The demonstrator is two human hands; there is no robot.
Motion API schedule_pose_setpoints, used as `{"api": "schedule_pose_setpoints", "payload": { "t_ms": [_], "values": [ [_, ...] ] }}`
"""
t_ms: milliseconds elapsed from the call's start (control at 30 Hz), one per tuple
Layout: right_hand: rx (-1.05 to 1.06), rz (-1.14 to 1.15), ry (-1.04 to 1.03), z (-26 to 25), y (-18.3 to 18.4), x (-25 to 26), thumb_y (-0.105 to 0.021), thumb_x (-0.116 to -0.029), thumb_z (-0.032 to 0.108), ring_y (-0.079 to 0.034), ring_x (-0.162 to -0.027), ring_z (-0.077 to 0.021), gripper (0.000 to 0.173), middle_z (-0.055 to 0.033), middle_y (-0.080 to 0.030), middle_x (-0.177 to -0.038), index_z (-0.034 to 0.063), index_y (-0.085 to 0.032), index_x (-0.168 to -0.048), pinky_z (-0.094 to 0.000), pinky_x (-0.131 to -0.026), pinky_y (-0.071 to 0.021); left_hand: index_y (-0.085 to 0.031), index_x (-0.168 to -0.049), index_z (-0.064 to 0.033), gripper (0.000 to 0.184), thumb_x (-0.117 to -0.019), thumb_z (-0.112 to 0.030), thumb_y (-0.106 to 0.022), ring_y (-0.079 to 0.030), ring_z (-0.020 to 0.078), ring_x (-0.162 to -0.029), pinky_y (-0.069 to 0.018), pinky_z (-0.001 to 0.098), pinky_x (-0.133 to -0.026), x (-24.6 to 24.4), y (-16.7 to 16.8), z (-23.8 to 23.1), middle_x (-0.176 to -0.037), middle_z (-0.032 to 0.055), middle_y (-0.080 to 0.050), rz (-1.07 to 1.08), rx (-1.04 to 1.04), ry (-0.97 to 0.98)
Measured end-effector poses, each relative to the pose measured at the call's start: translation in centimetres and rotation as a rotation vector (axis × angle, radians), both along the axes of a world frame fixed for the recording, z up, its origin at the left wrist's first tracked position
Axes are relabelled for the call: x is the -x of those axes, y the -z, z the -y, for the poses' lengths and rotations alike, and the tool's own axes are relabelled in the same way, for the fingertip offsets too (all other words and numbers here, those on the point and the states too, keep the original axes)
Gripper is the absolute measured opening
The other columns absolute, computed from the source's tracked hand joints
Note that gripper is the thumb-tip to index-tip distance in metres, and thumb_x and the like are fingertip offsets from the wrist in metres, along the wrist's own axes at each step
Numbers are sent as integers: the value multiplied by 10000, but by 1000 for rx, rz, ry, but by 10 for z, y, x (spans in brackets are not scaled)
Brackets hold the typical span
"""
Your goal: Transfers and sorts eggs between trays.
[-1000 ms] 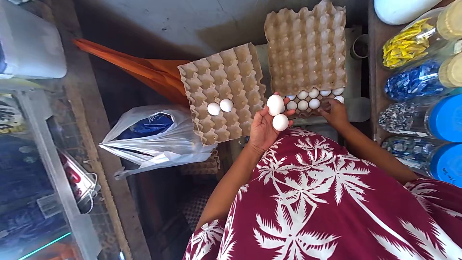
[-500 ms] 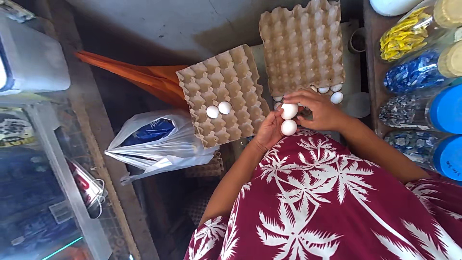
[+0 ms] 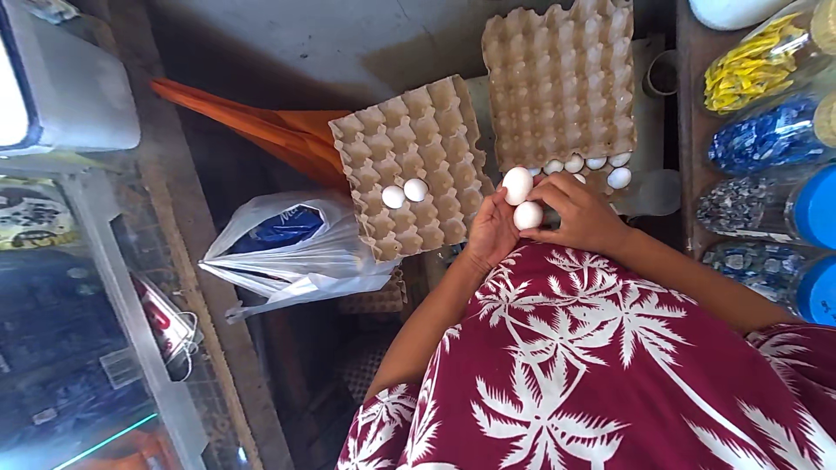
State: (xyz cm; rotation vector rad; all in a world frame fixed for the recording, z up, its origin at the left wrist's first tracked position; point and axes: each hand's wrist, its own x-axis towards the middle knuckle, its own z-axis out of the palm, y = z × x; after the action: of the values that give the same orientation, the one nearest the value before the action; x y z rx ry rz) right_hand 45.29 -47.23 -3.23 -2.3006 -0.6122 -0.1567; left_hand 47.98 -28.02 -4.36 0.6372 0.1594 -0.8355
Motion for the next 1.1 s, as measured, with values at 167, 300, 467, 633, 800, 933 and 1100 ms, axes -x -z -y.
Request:
{"api": "schedule_pose_setpoints", "payload": {
  "t_ms": [167,300,467,633,800,933,1100],
  "values": [
    [11,-61,10,-1,3,0,-746,-877,405,-697,-986,-331,477,-178,-717,-1054,8,-685,-1135,-453,-859,-566,-378,-1507,-129,532,-1091,-346,-127,-642,218,-1161,-548,365,-941,-1,3,-1,-1422,107,-565,-10,20,-13],
    [-130,-250,54,2,3,2,-799,-830,364,-680,-847,-270,508,-172,-688,-1010,-11,-652,-1140,-432,-736,-567,-362,-1506,-138,503,-1090,-324,-149,-621,224,-1201,-528,374,-981,-3,3,0,-1406,102,-567,-36,24,-4],
    [-350,-441,247,30,26,17,-806,-829,242,-685,-914,-220,588,-225,-644,-1200,-63,-578,-1277,-357,-789,-588,-389,-1518,-140,488,-1098,-291,-192,-602,231,-1258,-490,378,-1038,-5,10,-2,-1426,105,-584,-28,-136,-82],
    [-199,-507,584,75,72,35,-813,-851,156,-675,-986,-359,553,-313,-578,-1269,-95,-567,-1277,-468,-847,-582,-415,-1488,-154,440,-1099,-250,-234,-655,197,-1151,-538,313,-938,-6,10,-4,-1379,102,-610,-57,-166,-126],
    [61,-461,618,95,106,30,-781,-886,138,-625,-1123,-491,500,-337,-583,-1273,-90,-587,-1286,-616,-931,-521,-358,-1505,-147,480,-1027,-110,-372,-636,132,-1092,-542,263,-877,-7,2,4,-1386,72,-557,56,-300,-64],
    [291,-403,564,98,122,23,-776,-887,143,-586,-1168,-538,432,-325,-634,-1216,-43,-645,-1255,-695,-958,-428,-406,-1449,-111,514,-965,36,-498,-640,150,-1092,-549,311,-939,-6,6,5,-1323,62,-570,78,-298,-87],
    [357,-434,571,97,129,19,-786,-889,142,-562,-1208,-539,416,-307,-646,-1234,-22,-661,-1251,-705,-971,-405,-411,-1351,-104,509,-911,104,-561,-674,152,-1012,-560,343,-944,-4,5,-1,-1179,51,-633,139,-348,-148]
  ]
}}
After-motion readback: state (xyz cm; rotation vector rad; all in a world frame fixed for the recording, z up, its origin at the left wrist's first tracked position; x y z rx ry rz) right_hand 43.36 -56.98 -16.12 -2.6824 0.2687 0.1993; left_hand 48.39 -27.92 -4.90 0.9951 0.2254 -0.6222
